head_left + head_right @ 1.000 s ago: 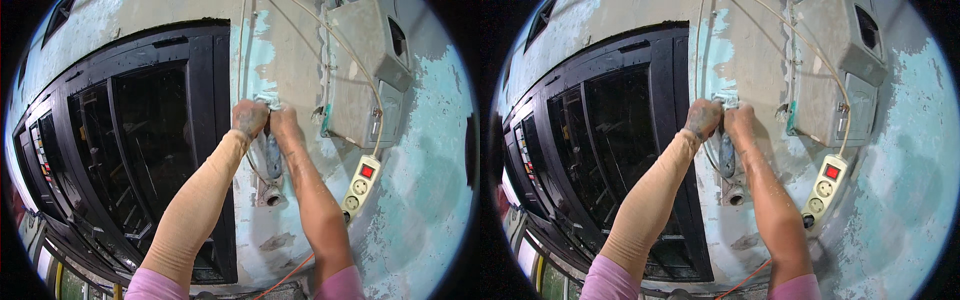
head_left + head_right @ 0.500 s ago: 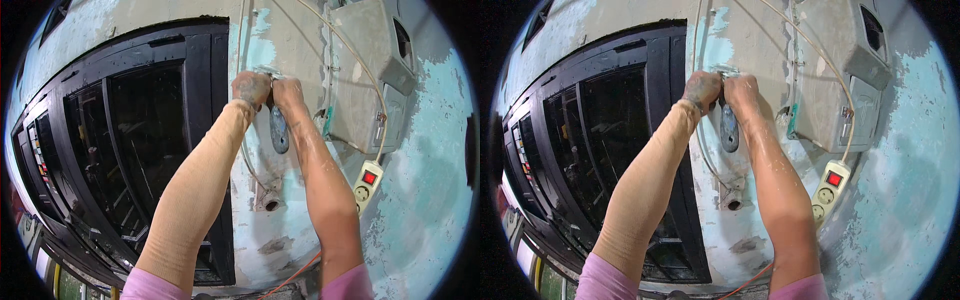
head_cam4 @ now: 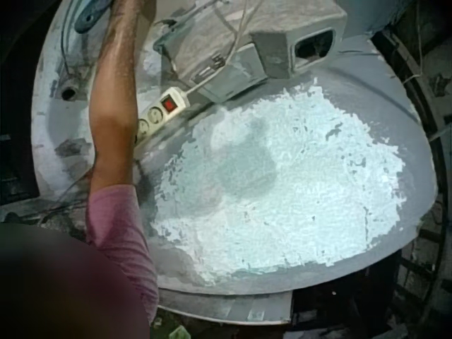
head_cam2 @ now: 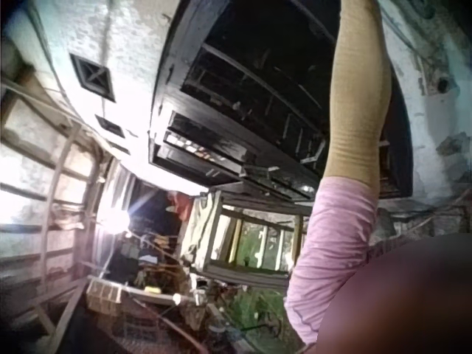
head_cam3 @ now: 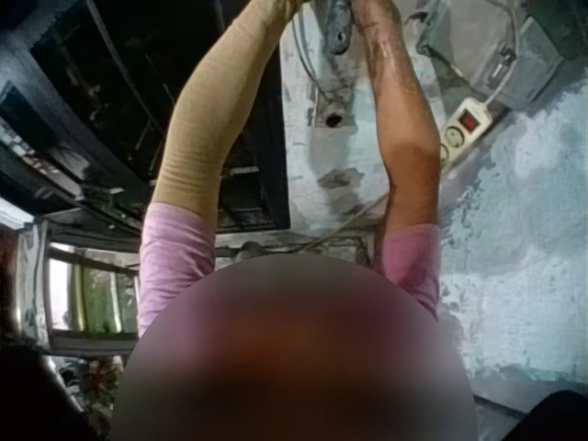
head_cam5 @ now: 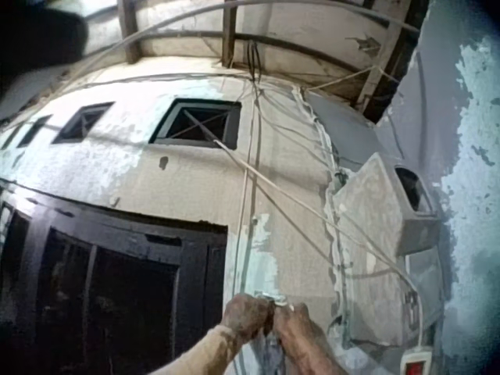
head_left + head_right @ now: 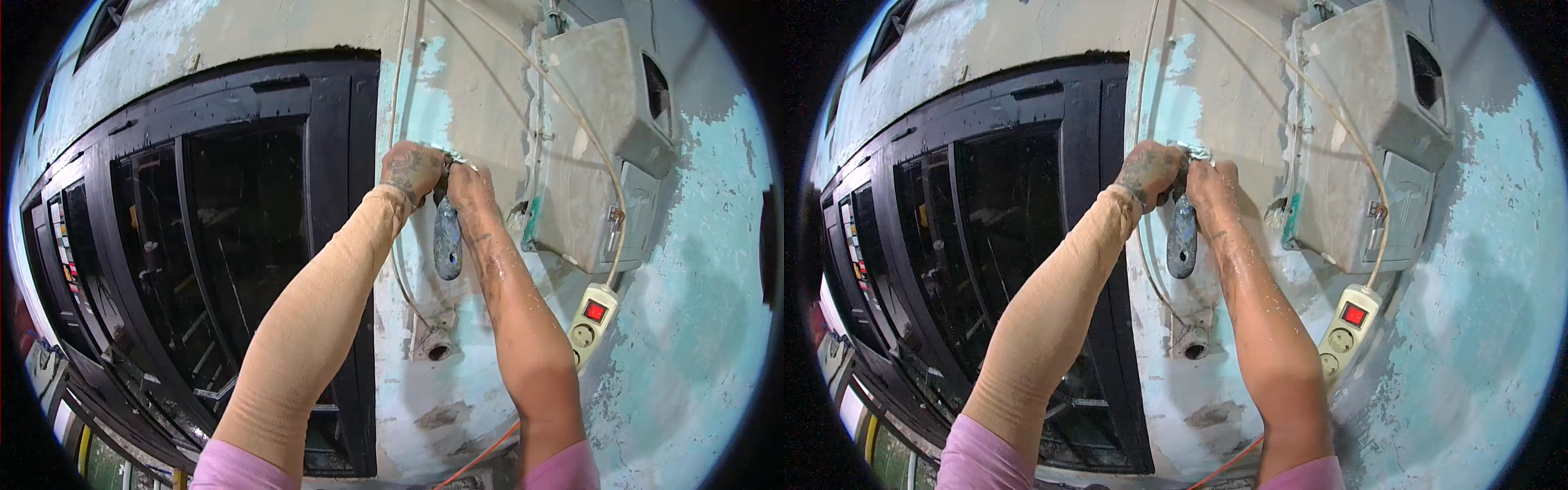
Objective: The person applies wall filler to the area around a window frame with a putty knife.
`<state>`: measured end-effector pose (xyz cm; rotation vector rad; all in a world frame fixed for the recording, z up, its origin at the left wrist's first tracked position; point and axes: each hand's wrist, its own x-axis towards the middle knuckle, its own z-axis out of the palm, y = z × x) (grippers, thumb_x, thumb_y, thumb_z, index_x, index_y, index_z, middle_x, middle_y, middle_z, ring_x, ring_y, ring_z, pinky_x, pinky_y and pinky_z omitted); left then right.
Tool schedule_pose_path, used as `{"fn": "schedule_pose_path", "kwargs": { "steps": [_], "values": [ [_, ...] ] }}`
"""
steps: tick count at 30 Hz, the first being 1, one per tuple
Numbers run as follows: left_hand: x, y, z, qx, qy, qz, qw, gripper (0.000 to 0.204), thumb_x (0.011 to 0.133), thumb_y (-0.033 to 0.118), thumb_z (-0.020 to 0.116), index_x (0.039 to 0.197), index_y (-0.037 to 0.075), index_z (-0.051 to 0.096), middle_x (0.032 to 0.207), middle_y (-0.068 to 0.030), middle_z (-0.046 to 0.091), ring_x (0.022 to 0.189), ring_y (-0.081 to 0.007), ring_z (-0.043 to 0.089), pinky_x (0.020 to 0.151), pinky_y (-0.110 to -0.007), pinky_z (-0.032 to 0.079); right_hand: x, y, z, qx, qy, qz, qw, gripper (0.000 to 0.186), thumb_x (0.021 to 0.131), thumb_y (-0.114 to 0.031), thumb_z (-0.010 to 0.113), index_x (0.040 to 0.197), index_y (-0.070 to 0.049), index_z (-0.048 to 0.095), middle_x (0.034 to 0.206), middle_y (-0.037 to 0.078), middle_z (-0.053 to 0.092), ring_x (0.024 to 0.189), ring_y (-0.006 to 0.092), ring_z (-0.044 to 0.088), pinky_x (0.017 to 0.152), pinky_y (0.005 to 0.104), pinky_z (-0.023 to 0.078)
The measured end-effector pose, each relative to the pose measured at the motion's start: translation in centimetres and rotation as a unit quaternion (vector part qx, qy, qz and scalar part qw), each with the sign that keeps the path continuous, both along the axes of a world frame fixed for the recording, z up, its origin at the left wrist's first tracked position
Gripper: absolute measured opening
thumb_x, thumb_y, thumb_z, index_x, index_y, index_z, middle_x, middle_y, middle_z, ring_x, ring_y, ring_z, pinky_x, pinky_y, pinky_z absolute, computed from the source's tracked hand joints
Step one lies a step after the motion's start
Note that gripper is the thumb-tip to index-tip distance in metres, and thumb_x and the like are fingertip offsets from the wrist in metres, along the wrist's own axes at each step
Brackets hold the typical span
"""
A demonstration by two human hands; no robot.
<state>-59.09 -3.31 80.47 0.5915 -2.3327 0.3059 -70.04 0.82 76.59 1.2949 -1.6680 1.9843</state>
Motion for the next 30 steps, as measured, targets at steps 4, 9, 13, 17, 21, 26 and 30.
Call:
{"fn": "schedule_pose_path", "kwargs": {
  "steps": [4, 9, 13, 17, 21, 26, 30],
  "values": [
    [-0.4, -2.3, -2.0, -0.144, 0.056, 0.02, 0.988, 0.02, 0.072, 0.01, 0.073, 0.087, -0.001, 0.065, 0.075, -0.0175, 0.068, 0.073, -0.0309, 0.069, 0.066, -0.035, 0.055, 2.5, 0.7, -0.8, -0.07, -0.001, 0.031, 0.997, 0.032, 0.082, -0.017, 0.052, 0.081, 0.013, 0.061, 0.067, 0.019, 0.063, 0.066, 0.0248, 0.062, 0.062, 0.0426, 0.046],
    [-2.9, -2.2, 2.2, 0.207, 0.191, -0.091, 0.955, 0.031, 0.083, 0.026, 0.058, 0.083, -0.004, 0.067, 0.081, -0.0179, 0.069, 0.077, -0.0303, 0.069, 0.068, -0.037, 0.054, -2.0, 0.4, 2.7, 0.024, 0.192, -0.128, 0.973, 0.038, 0.088, -0.029, 0.044, 0.093, 0.003, 0.063, 0.093, 0.029, 0.062, 0.087, 0.0438, 0.06, 0.077, 0.0468, 0.046],
    [-5.8, -2.8, 7.2, -0.049, 0.154, -0.018, 0.987, 0.025, 0.088, 0.019, 0.051, 0.091, 0.002, 0.07, 0.078, -0.0096, 0.068, 0.069, -0.0203, 0.065, 0.065, -0.035, 0.052, -4.5, -0.3, 8.8, 0.058, 0.161, -0.175, 0.97, 0.049, 0.09, -0.038, 0.039, 0.101, 0.002, 0.065, 0.102, 0.035, 0.059, 0.104, 0.0497, 0.054, 0.092, 0.0473, 0.043],
    [-5.2, -0.6, 9.7, 0.186, 0.205, -0.088, 0.957, 0.023, 0.085, 0.018, 0.054, 0.089, 0.002, 0.07, 0.076, -0.0096, 0.068, 0.068, -0.0213, 0.066, 0.064, -0.035, 0.052, -3.1, 2.0, 11.1, 0.011, 0.148, -0.133, 0.98, 0.049, 0.082, -0.035, 0.049, 0.09, 0.01, 0.066, 0.096, 0.038, 0.059, 0.099, 0.0475, 0.059, 0.091, 0.0423, 0.045],
    [-4.9, -1.6, 6.4, -0.049, 0.03, 0.006, 0.998, 0.018, 0.085, 0.013, 0.053, 0.084, 0.007, 0.07, 0.07, -0.0091, 0.067, 0.061, -0.0203, 0.064, 0.058, -0.034, 0.052, -3.8, 1.0, 7.3, -0.008, 0.192, -0.178, 0.965, 0.046, 0.085, -0.035, 0.046, 0.086, 0.007, 0.067, 0.091, 0.033, 0.063, 0.098, 0.047, 0.06, 0.087, 0.0461, 0.048],
    [-4.1, -0.6, -8.5, 0.175, 0.229, -0.112, 0.951, 0.049, 0.091, 0.038, 0.048, 0.073, -0.003, 0.067, 0.07, -0.0266, 0.064, 0.07, -0.0357, 0.067, 0.065, -0.044, 0.05, -3.0, 0.6, -7.5, -0.006, 0.078, -0.172, 0.982, 0.025, 0.083, -0.02, 0.053, 0.083, 0.004, 0.063, 0.075, 0.028, 0.063, 0.079, 0.0485, 0.061, 0.074, 0.0509, 0.049],
    [-3.3, -0.3, -14.9, 0.209, 0.281, -0.112, 0.93, 0.047, 0.092, 0.032, 0.05, 0.071, -0.007, 0.065, 0.069, -0.0291, 0.061, 0.067, -0.0432, 0.063, 0.062, -0.047, 0.049, 0.0, 2.1, -12.5, 0.005, 0.052, -0.123, 0.991, 0.021, 0.081, -0.015, 0.055, 0.079, 0.005, 0.06, 0.078, 0.03, 0.062, 0.08, 0.0465, 0.062, 0.07, 0.0495, 0.048]
  ]
}}
